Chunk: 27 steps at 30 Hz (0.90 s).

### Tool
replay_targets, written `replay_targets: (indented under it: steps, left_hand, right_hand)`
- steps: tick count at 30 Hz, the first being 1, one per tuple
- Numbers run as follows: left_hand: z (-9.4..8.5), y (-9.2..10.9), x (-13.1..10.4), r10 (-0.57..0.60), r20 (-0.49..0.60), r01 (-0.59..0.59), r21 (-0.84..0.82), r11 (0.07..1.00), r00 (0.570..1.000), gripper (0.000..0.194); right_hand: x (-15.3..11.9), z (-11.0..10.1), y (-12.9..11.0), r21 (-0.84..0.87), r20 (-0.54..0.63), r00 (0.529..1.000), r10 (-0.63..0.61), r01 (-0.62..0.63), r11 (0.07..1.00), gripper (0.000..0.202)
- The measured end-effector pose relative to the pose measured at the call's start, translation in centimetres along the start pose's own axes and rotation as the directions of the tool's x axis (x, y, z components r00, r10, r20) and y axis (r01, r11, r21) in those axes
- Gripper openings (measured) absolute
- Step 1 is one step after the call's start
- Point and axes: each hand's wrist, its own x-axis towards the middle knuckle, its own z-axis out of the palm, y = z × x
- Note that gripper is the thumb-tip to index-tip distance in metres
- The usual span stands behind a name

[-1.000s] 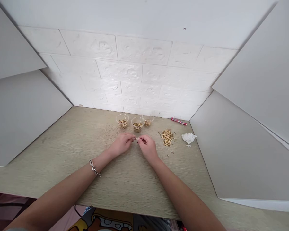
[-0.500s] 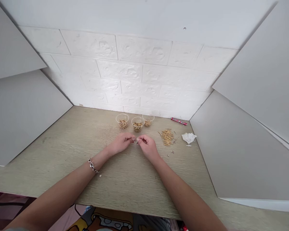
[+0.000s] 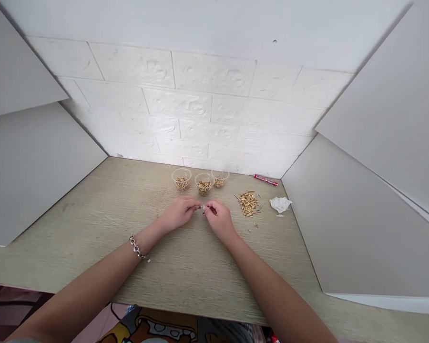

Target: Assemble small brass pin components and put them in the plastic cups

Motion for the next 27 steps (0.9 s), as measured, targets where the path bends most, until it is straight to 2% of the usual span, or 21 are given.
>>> replay_targets:
  steps: [7, 17, 22, 27]
  left_hand:
    - [-0.1, 0.6, 0.0, 0.014, 0.007, -0.015, 0.102, 0.995, 1.0, 0.022]
    - [0.4, 0.8, -0.1, 0.0, -0.02, 0.003, 0.139, 0.99, 1.0, 0.021]
    - [0.7, 0.9, -0.1, -0.025, -0.038, 0.029, 0.089, 0.996, 0.999, 0.021]
    - [0.6, 1.1, -0.2, -0.06, -0.074, 0.059, -0.012, 0.998, 0.995, 0.022]
  right_hand:
    - [-0.1, 0.1, -0.2, -0.026, -0.033, 0.999, -0.015, 0.014, 1.0, 0.014]
    - [-0.3, 0.2, -0.6, -0.066, -0.081, 0.996, -0.02, 0.015, 0.998, 0.014]
    - [-0.4, 0.4, -0.9, -0.083, -0.119, 0.993, -0.015, 0.005, 0.997, 0.015]
    - [-0.6, 0.6, -0.9, -0.033, -0.105, 0.994, -0.009, 0.006, 0.999, 0.016]
